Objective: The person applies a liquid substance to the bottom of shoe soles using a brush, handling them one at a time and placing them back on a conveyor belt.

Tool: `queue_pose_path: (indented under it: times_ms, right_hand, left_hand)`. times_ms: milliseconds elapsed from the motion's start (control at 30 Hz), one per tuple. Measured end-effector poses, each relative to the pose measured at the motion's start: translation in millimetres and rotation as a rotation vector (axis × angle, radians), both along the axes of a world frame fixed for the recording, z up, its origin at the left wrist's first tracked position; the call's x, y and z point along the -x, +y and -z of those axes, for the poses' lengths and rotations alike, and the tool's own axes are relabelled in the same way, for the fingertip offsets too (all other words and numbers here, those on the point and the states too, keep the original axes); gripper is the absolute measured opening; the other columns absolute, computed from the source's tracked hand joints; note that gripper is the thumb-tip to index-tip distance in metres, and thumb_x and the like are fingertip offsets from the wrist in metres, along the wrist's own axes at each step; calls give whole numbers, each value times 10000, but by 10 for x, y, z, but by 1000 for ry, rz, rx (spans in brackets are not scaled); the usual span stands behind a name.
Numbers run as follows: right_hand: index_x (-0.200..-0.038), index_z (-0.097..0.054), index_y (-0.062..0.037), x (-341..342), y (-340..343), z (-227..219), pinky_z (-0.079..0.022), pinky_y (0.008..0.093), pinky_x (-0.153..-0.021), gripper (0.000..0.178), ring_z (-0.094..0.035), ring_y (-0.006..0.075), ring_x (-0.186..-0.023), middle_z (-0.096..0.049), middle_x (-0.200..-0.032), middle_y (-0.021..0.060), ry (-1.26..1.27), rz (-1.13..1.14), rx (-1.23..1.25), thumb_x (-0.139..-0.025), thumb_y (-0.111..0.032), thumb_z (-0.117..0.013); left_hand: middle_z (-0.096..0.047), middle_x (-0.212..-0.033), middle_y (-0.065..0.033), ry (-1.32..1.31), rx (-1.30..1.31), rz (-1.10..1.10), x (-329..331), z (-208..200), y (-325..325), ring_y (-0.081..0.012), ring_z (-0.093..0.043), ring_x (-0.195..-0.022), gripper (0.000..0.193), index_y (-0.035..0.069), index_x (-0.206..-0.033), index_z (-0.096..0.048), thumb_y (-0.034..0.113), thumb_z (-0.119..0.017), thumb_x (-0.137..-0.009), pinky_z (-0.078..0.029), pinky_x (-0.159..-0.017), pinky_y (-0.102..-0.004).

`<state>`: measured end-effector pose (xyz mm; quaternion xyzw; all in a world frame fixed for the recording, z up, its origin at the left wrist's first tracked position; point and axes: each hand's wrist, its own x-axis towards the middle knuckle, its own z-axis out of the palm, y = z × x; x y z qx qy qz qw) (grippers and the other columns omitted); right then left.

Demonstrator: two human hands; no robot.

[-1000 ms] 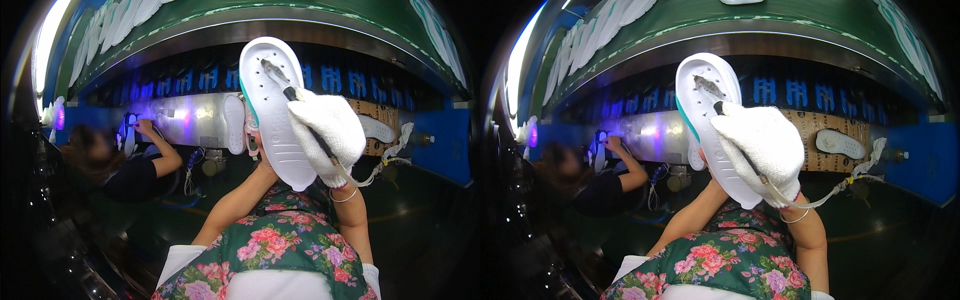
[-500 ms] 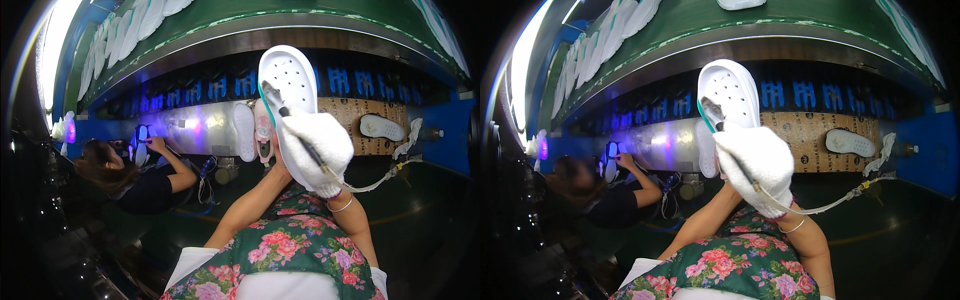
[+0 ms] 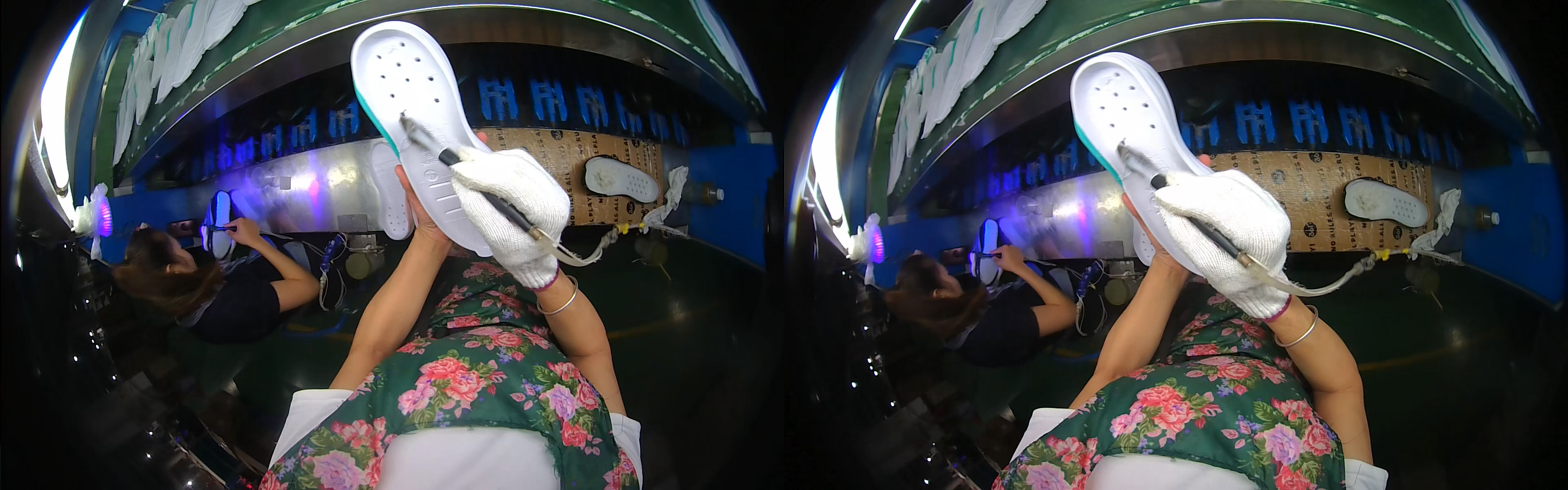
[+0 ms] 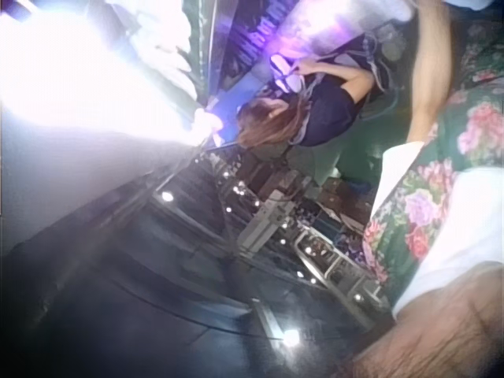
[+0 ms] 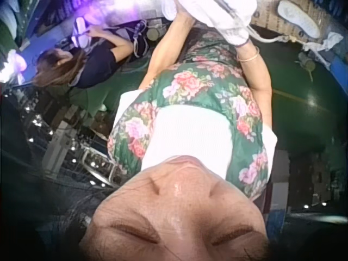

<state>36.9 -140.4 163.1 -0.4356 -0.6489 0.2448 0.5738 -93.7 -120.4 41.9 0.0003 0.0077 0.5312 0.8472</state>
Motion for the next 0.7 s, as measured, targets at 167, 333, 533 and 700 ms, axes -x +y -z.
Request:
queue_pose_path:
  times_ms: [167,333,533,700]
  right_hand:
    - [-1066,-777,-53,168,-137,58,-567,377,-830,285,-733,308,-933,-760,-1027,144,-93,-77,36,-786,-1,-776]
    - [-1029,-773,-24,32,-77,103,-567,376,-812,236,-728,302,-890,-765,-984,145,21,-71,28,-794,5,-769]
    - [-1034,-788,-75,-6,-110,118,-576,359,-783,267,-739,284,-865,-769,-961,121,-46,-315,-7,-771,-33,-803]
    - [-1017,-780,-88,-88,-100,160,-583,385,-764,251,-740,306,-886,-765,-1026,123,-164,-202,-78,-771,-35,-790]
  left_hand:
    - [-479,-1508,-189,30,-60,86,51,77,86,-534,-515,-1307,1219,116,-1595,-281,928,-561,-730,-511,-1014,-673]
    - [-537,-1450,-199,-4,-34,6,64,-115,172,-539,-575,-1218,1265,83,-1570,-347,963,-557,-686,-498,-996,-691]
    - [-476,-1497,-255,-82,-295,212,201,-11,323,-544,-555,-1244,1300,61,-1566,-354,983,-542,-669,-504,-935,-724]
    - [-443,-1550,-171,-3,-127,125,242,-97,328,-576,-504,-1285,1208,155,-1606,-297,918,-598,-719,-502,-952,-729]
